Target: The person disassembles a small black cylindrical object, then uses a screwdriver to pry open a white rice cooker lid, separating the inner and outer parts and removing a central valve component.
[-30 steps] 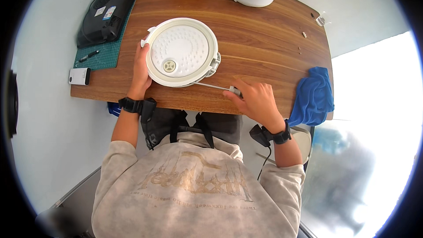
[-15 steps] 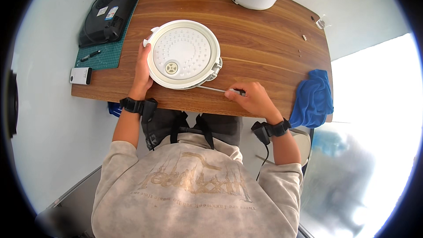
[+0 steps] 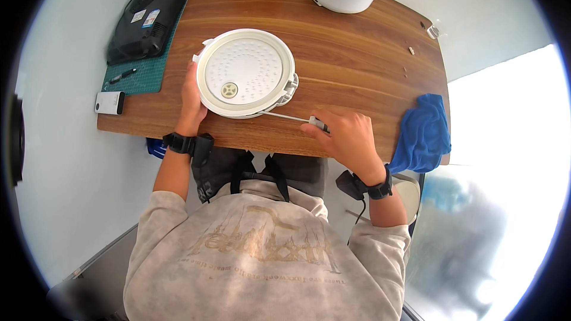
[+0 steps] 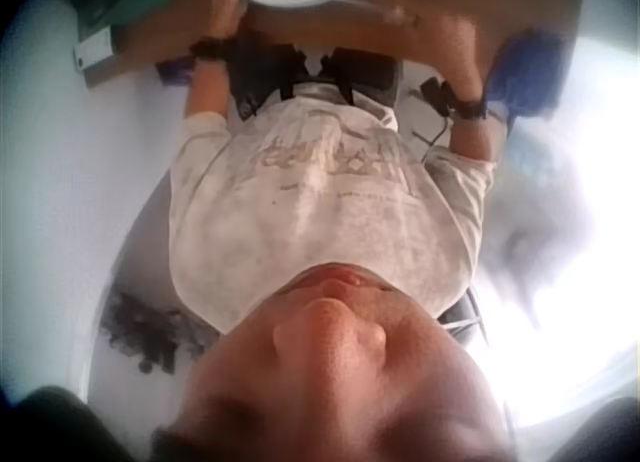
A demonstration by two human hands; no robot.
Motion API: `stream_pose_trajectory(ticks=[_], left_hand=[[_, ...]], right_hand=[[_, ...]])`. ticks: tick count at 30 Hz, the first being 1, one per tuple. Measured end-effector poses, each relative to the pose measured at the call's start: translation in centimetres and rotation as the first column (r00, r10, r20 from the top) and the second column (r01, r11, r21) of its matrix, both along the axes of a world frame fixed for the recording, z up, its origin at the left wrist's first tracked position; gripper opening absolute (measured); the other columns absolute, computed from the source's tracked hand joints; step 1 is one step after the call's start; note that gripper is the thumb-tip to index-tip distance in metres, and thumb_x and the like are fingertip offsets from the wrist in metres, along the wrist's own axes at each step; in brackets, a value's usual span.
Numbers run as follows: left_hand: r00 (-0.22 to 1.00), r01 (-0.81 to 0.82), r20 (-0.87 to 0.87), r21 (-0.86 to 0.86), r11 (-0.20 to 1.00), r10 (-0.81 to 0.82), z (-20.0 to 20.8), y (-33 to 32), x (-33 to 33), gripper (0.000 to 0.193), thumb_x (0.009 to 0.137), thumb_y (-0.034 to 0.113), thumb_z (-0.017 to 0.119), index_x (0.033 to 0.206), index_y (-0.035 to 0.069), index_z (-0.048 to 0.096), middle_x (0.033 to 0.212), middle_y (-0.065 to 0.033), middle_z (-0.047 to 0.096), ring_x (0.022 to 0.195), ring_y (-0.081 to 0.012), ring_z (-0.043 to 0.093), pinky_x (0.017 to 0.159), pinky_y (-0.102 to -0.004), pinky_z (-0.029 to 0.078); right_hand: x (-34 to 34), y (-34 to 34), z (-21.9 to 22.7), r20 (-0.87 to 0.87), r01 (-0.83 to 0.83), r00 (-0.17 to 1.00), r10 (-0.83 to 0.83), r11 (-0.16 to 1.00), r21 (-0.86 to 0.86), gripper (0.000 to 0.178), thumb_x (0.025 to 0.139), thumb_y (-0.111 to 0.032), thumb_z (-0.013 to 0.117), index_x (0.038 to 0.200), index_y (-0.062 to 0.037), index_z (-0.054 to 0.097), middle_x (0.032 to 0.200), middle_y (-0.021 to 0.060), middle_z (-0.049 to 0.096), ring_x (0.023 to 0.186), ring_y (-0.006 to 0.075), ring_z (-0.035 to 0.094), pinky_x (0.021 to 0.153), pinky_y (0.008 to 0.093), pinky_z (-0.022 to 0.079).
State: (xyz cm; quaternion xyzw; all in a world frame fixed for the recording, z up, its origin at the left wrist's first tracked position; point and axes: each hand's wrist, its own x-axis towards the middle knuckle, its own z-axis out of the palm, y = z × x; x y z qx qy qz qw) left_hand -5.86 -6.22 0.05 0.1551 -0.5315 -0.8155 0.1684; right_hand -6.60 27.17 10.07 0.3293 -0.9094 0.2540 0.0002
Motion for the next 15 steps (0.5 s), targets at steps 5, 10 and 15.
stream_pose_trajectory(ticks=[5,10,15], left_hand=[[0.996,0.083,-0.012,-0.003,0.997,-0.083,0.2,-0.3,-0.1,0.054,0.110,0.040,0.037,0.151,0.006,0.042,0.143,-0.0135,0.056,0.129,-0.0222,0.058,0.107,-0.0383,0.048],[0.998,0.055,-0.022,-0.078,0.995,-0.057,-0.5,-0.3,-0.2,0.053,0.110,0.039,0.037,0.150,0.006,0.042,0.143,-0.0130,0.056,0.131,-0.0233,0.056,0.108,-0.0388,0.048],[0.999,0.008,-0.036,-0.102,0.995,-0.012,-0.4,0.0,-0.2,0.051,0.110,0.039,0.036,0.150,0.006,0.040,0.145,-0.0123,0.053,0.132,-0.0230,0.055,0.110,-0.0383,0.046]], right_hand=[[-1.5,0.1,0.6,0.153,-0.139,0.981,0.119,0.982,0.128,0.038,0.092,-0.045,0.072,0.095,-0.0076,0.075,0.077,0.0123,0.069,0.066,0.0355,0.063,0.058,0.0436,0.048],[-0.1,-0.8,1.3,0.148,-0.094,0.986,0.075,0.988,0.125,0.038,0.094,-0.044,0.069,0.093,-0.0067,0.074,0.074,0.0126,0.067,0.067,0.0375,0.064,0.058,0.0454,0.049],[2.7,-2.6,3.2,-0.158,-0.014,0.985,0.074,0.935,0.354,0.037,0.096,-0.042,0.067,0.083,-0.0072,0.065,0.070,0.0093,0.064,0.066,0.0297,0.068,0.053,0.0403,0.051]])
